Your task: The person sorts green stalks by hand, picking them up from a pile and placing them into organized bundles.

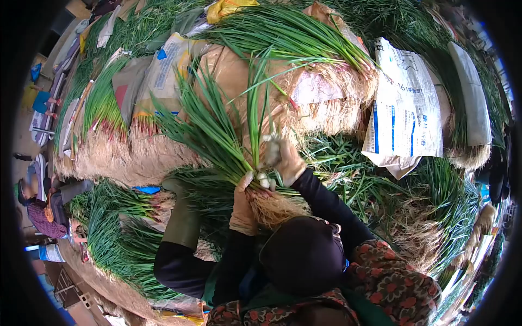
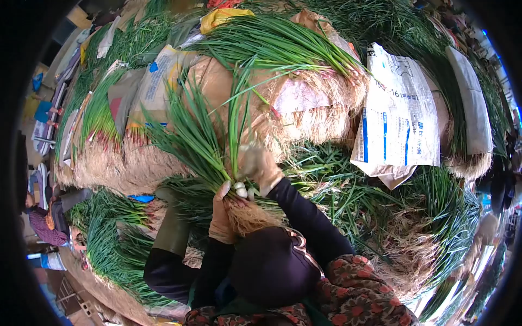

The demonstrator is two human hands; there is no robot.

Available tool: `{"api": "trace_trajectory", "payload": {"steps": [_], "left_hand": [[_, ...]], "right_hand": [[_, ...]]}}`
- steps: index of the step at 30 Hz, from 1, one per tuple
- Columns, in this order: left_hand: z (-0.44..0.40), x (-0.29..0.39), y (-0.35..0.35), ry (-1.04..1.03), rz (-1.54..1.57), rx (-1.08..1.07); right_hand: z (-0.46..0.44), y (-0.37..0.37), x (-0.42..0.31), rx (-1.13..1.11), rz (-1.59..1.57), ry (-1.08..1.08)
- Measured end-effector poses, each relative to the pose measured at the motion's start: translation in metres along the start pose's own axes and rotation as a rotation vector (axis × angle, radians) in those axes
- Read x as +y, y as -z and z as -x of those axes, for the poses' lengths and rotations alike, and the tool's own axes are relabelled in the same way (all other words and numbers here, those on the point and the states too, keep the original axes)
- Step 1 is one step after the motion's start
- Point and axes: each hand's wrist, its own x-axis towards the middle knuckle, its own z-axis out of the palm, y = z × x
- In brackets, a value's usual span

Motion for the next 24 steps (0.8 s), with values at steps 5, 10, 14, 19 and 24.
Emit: {"api": "trace_trajectory", "payload": {"steps": [5, 10, 14, 19, 24], "left_hand": [[0.021, 0.010, -0.005, 0.054, 0.383, 0.121], [0.003, 0.002, 0.024, 0.086, 0.167, -0.059], [0.014, 0.008, 0.031, -0.030, 0.328, -0.331], [0.031, 0.012, 0.026, 0.080, 0.376, -0.112], [0.035, 0.005, 0.016, 0.257, 0.575, -0.164]], "right_hand": [[-0.033, 0.018, -0.017, -0.006, 0.354, -0.338], [0.028, -0.022, -0.016, -0.456, 0.930, -0.168], [0.008, 0.027, -0.004, -0.329, 1.131, -0.058], [0.006, 0.023, -0.015, -0.529, 1.547, -0.016], [-0.026, -0.040, -0.004, -0.518, 1.301, 0.157]]}}
